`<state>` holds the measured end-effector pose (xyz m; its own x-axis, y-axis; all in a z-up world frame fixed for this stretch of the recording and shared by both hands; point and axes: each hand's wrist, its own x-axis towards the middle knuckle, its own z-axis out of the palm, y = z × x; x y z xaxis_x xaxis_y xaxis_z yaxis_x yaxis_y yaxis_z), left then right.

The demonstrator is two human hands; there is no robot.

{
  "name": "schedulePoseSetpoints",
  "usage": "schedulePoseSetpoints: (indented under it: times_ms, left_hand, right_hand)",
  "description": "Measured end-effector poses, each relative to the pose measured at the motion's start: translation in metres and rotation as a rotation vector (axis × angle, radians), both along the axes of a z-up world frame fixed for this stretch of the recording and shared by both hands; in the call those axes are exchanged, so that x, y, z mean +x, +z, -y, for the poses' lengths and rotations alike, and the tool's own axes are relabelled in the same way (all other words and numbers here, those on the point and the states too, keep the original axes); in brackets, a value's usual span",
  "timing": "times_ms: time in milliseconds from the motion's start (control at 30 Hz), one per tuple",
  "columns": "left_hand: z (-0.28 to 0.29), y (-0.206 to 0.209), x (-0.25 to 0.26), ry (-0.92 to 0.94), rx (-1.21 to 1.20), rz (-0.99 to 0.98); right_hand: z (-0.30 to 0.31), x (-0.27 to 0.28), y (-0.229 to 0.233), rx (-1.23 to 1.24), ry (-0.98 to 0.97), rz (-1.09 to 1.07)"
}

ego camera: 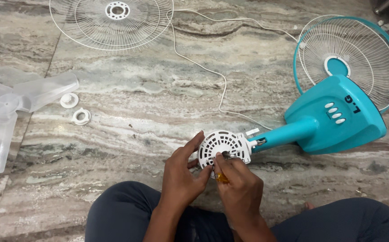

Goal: The person sits on the floor and uses a screwdriver to tighten screws on the central hub of a disassembled fan. The fan blades and cage are placed nearby on the floor.

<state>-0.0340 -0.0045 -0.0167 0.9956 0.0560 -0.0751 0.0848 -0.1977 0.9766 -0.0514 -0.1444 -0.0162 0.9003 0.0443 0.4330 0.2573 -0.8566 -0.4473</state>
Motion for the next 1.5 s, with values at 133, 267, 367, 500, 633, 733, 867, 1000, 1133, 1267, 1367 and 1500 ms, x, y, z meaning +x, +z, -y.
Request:
schedulePoseSetpoints:
  times_ms: [133,267,367,500,633,733,867,1000,1133,1267,1367,1500]
  left_hand:
    - [-0.001,0.0,0.0,-0.007,-0.005,-0.012]
    - [-0.001,0.001,0.001,-0.009,-0.01,-0.02]
    - [-0.001,0.001,0.001,-0.014,0.011,-0.032]
    - [-0.001,0.001,0.0,-0.009,0.011,-0.023]
    - [0.001,0.0,-0.001,-0.001,-0.009,-0.012]
    - [0.0,0.0,-0.001,-0.004,-0.003,-0.036]
    - [-0.002,0.001,-0.002,-0.021,0.013,-0.117]
    - [-0.003,-0.003,-0.001,-0.012,-0.095,-0.006]
    - [-0.005,-0.004,-0.002,-0.02,-0.079,-0.038]
    - [-0.005,-0.004,-0.001,-0.023,-0.07,-0.034]
    - [-0.005,-0.003,0.0,-0.033,-0.065,-0.061]
    - [-0.005,0.0,0.0,-0.026,-0.062,-0.084]
  right_hand:
    - [0.003,0.0,0.001,-0.026,0.031,0.014]
    - [0.001,-0.006,-0.001,-0.033,-0.004,0.016]
    - [-0.001,-0.007,-0.007,-0.029,0.002,0.039]
    - [-0.004,-0.011,-0.016,0.039,-0.016,0.095]
    - [-0.006,-0.013,-0.021,0.103,-0.004,0.122]
    - [-0.007,-0.013,-0.023,0.116,-0.005,0.102]
    - [-0.007,-0.01,-0.022,0.152,-0.024,0.043]
    - [-0.009,-0.011,-0.022,0.211,-0.027,0.012]
    - [-0.01,-0.011,-0.02,0.166,-0.05,0.004]
    - [-0.011,-0.008,-0.019,0.159,-0.046,0.032]
    - [-0.012,-0.009,-0.017,0.135,-0.055,-0.007]
    - [-0.013,-0.009,-0.02,0.198,-0.065,-0.03]
